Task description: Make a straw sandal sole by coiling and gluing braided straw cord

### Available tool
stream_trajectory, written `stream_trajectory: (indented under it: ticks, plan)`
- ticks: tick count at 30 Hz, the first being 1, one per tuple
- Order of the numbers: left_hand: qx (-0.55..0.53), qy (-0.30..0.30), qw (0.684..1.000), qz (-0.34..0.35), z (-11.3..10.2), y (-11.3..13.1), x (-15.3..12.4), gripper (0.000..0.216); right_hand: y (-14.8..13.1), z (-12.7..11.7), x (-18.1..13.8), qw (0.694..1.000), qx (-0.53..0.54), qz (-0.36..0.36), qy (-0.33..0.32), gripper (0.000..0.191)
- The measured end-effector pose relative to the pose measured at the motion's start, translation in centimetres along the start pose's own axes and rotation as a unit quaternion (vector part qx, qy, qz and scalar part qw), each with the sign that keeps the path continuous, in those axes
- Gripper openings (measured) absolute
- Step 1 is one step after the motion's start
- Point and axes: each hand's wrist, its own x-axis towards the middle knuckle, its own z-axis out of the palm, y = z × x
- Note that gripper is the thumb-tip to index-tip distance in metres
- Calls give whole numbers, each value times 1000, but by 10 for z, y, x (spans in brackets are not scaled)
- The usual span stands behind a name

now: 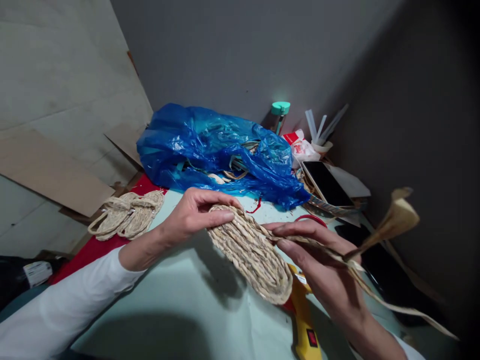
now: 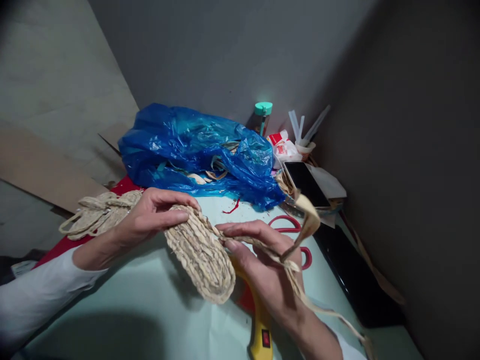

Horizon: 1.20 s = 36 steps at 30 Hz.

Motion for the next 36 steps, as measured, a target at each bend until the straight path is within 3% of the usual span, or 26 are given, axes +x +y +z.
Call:
stream_trajectory:
  ticks: [5, 10, 21, 27, 31, 36]
  plan:
    - [42, 8, 998, 49, 4, 3, -1, 13, 1, -1, -6, 1000, 4, -7, 10, 4]
    - [78, 8, 994, 78, 7, 4, -4, 15, 7, 1, -9, 995, 98, 16, 24, 9]
    - [111, 14, 993, 36, 13, 9, -7, 12, 2, 8, -11, 996, 49, 17, 71, 23]
    - [131, 35, 990, 42, 19, 8, -8, 11, 5, 4, -9, 995, 98, 21, 27, 8]
    - [183, 25, 980, 69, 22, 8, -12, 11, 7, -2, -4, 999, 12, 30, -15, 12]
    - [152, 31, 987, 52, 20, 6, -12, 11, 3, -1, 1, 999, -38, -12, 4, 12]
